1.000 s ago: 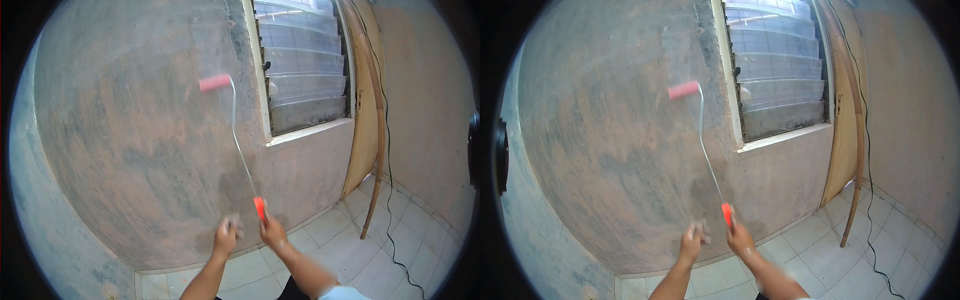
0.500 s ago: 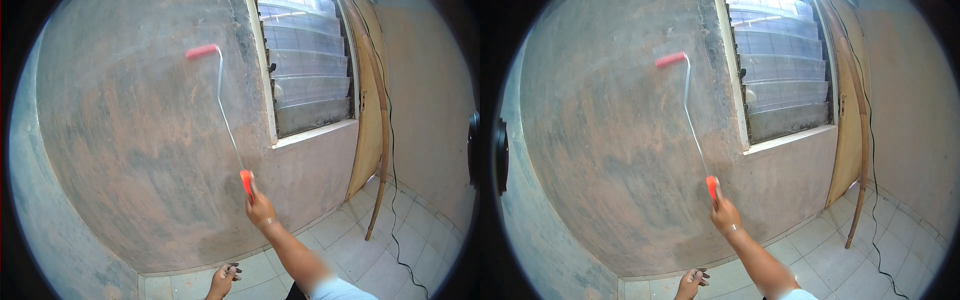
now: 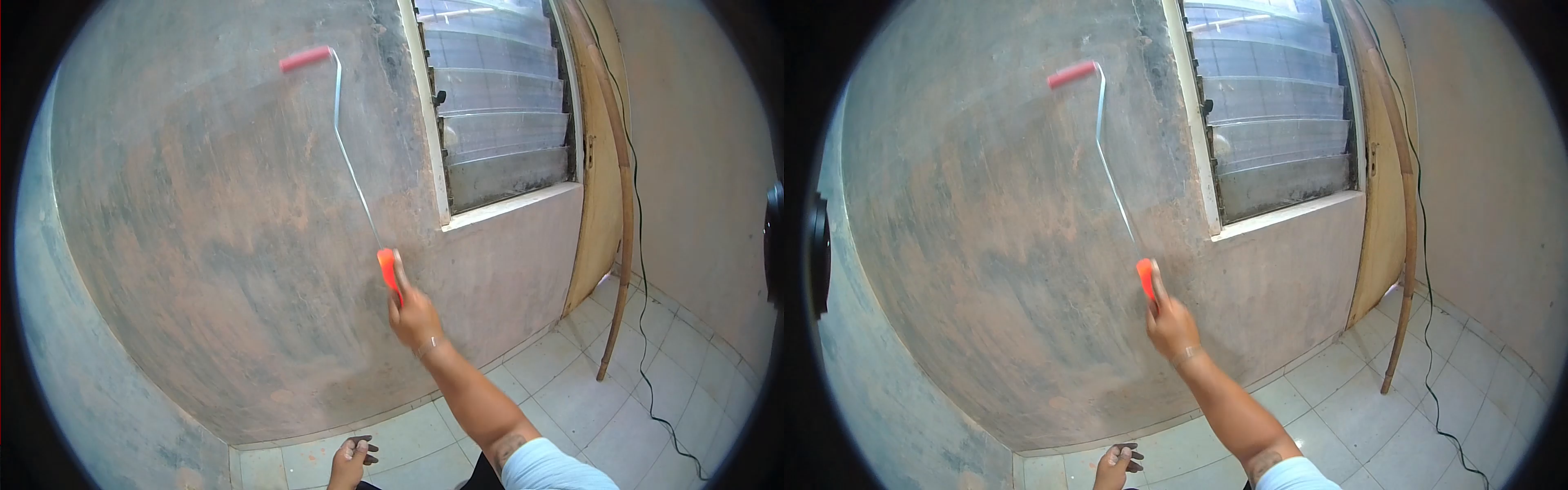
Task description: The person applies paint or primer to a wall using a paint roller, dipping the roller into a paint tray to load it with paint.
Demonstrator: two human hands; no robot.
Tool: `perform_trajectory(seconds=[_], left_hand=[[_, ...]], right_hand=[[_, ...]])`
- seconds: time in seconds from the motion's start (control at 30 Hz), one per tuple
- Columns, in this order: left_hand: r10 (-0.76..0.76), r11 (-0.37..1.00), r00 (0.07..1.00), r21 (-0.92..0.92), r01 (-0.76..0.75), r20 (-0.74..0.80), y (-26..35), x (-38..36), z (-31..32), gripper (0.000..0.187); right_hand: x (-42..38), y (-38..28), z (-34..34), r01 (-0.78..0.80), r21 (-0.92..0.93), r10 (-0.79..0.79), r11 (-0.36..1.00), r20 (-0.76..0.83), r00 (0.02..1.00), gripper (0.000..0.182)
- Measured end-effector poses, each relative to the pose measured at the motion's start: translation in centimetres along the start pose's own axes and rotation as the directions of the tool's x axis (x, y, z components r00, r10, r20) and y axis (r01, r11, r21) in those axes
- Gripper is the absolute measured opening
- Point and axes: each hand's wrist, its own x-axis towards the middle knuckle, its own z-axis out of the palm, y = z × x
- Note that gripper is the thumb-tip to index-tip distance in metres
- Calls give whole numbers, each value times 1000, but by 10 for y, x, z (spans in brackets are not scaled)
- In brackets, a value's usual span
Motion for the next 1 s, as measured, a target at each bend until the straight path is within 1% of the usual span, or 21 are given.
perform_trajectory(seconds=[0.1,0.13,0.2,0.23,0.27,0.3,0.33,0.4,0.43,0.5,0.53,0.57,0.6,0.63,0.7,0.73,0.8,0.83,0.87,0.93,1.0], left_hand=[[26,999,1000,38,-26,17,-2,5,2,29],[18,1000,998,12,-19,52,-14,8,0,29],[-23,1000,996,14,22,83,-15,5,3,30],[-28,1000,996,13,27,85,-16,3,-1,30],[-18,999,997,47,15,79,-17,1,-8,29],[-6,997,997,79,0,70,-18,0,-12,29],[-7,997,998,80,2,64,-17,-5,-16,29],[-31,994,998,100,36,-49,-10,-15,-20,29],[-30,994,999,103,35,-45,-6,-14,-19,29],[-95,990,993,99,101,-68,2,-17,-17,29],[-95,990,993,102,102,-65,8,-16,-13,29],[-80,993,995,83,84,-52,14,-14,-7,29],[-67,995,997,65,70,-41,15,-13,-4,29],[-73,995,997,69,75,-41,5,-8,-3,29],[31,999,998,27,-33,46,-11,10,-3,27],[23,999,999,37,-25,45,-15,7,-5,27],[4,999,999,46,-7,53,-12,6,5,26],[4,999,998,44,-7,55,-12,5,5,26],[-11,998,997,64,7,70,-13,3,3,25],[-63,994,996,93,56,64,-19,2,-3,25],[-98,991,994,96,94,41,-18,0,-6,26]], right_hand=[[29,8,-2,50,-31,-51,998,-27,998,71],[9,22,-5,8,-37,-7,999,23,1000,72],[-69,72,-11,-52,-67,58,996,82,995,73],[-119,105,-13,-144,-170,169,975,146,975,67],[-172,128,-20,-153,-172,180,973,153,972,67],[-221,138,-32,-272,-251,328,929,217,919,68],[-272,160,-35,-295,-279,366,914,250,897,69],[-305,158,-28,-284,-240,341,928,244,908,69],[-311,158,-29,-272,-210,317,939,228,921,69],[-246,127,-17,-294,-176,327,939,197,924,66],[-204,115,-9,-214,-76,221,974,107,969,65],[-159,107,-2,-152,-84,160,985,96,982,68],[-111,76,-11,-200,-69,207,977,118,971,68],[-75,64,-14,-135,-55,139,989,66,988,68],[-48,77,-17,-92,-57,95,994,46,994,68],[-46,85,-17,-53,-58,55,997,32,998,68],[-97,118,-29,-161,-135,176,978,114,978,67],[-140,156,-26,-179,-200,207,963,128,970,67],[-185,176,-32,-165,-193,182,967,74,980,66],[-263,184,-56,-421,-297,479,857,158,863,64],[-315,193,-57,-368,-225,412,902,193,890,64]])
